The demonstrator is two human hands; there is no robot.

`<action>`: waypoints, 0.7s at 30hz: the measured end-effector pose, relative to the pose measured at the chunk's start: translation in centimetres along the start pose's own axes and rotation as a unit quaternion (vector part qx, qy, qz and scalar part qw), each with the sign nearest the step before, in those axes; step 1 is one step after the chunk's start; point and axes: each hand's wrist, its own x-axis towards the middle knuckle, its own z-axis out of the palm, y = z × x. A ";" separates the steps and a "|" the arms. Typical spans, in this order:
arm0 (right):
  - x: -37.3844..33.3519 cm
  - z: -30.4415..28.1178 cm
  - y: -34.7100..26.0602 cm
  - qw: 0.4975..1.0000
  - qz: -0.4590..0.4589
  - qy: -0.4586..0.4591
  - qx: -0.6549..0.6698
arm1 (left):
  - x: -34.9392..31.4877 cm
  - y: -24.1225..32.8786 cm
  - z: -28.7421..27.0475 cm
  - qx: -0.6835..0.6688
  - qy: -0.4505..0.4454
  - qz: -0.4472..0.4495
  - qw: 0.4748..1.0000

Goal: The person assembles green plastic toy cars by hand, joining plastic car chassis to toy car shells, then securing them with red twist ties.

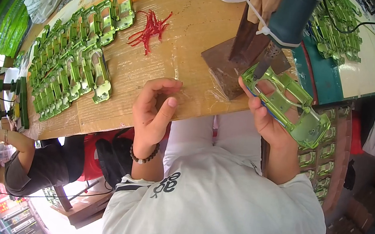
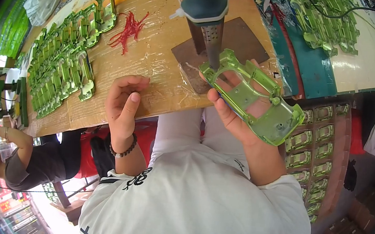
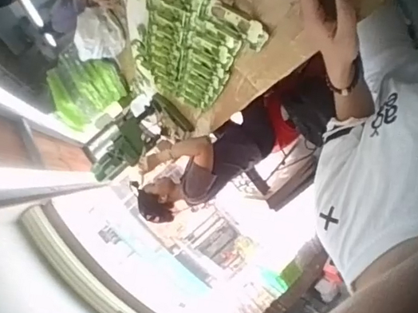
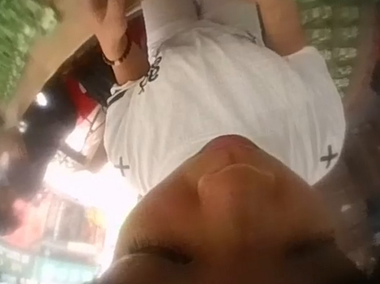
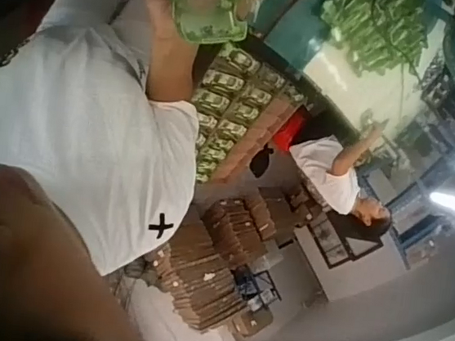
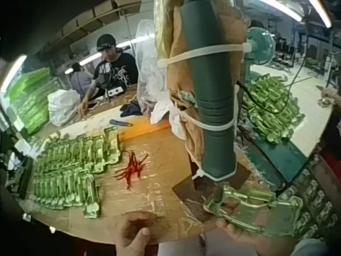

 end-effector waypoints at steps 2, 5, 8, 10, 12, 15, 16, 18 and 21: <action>0.1 -0.3 0.0 1.000 -0.008 -0.020 -0.001 | 0.0 0.0 0.1 -0.001 -0.001 -0.001 1.000; 0.0 -0.6 -0.4 0.999 -0.009 -0.030 -0.004 | 0.0 0.0 0.1 -0.002 -0.001 -0.003 1.000; 0.2 -0.2 -0.2 0.999 -0.012 -0.038 0.019 | 0.0 0.1 0.2 -0.002 -0.002 -0.003 1.000; 0.1 -0.1 -0.3 0.999 -0.006 -0.040 0.021 | -0.1 0.1 0.1 -0.002 -0.004 -0.003 1.000; 0.1 0.0 -0.3 0.999 0.001 -0.043 0.022 | -0.1 0.0 0.0 0.002 -0.005 0.000 1.000; 0.0 0.0 -0.3 0.999 0.000 -0.042 0.023 | -0.1 0.1 0.1 0.005 -0.001 -0.007 1.000; 0.0 0.0 -0.2 0.999 -0.001 -0.042 0.018 | -0.1 0.1 0.0 0.005 -0.002 -0.007 1.000; 0.0 0.0 -0.3 0.999 -0.002 -0.042 0.013 | -0.1 0.0 0.0 0.009 -0.001 -0.003 1.000; 0.0 0.0 -0.3 0.999 -0.005 -0.042 0.012 | 0.0 0.1 0.0 0.006 0.000 -0.004 1.000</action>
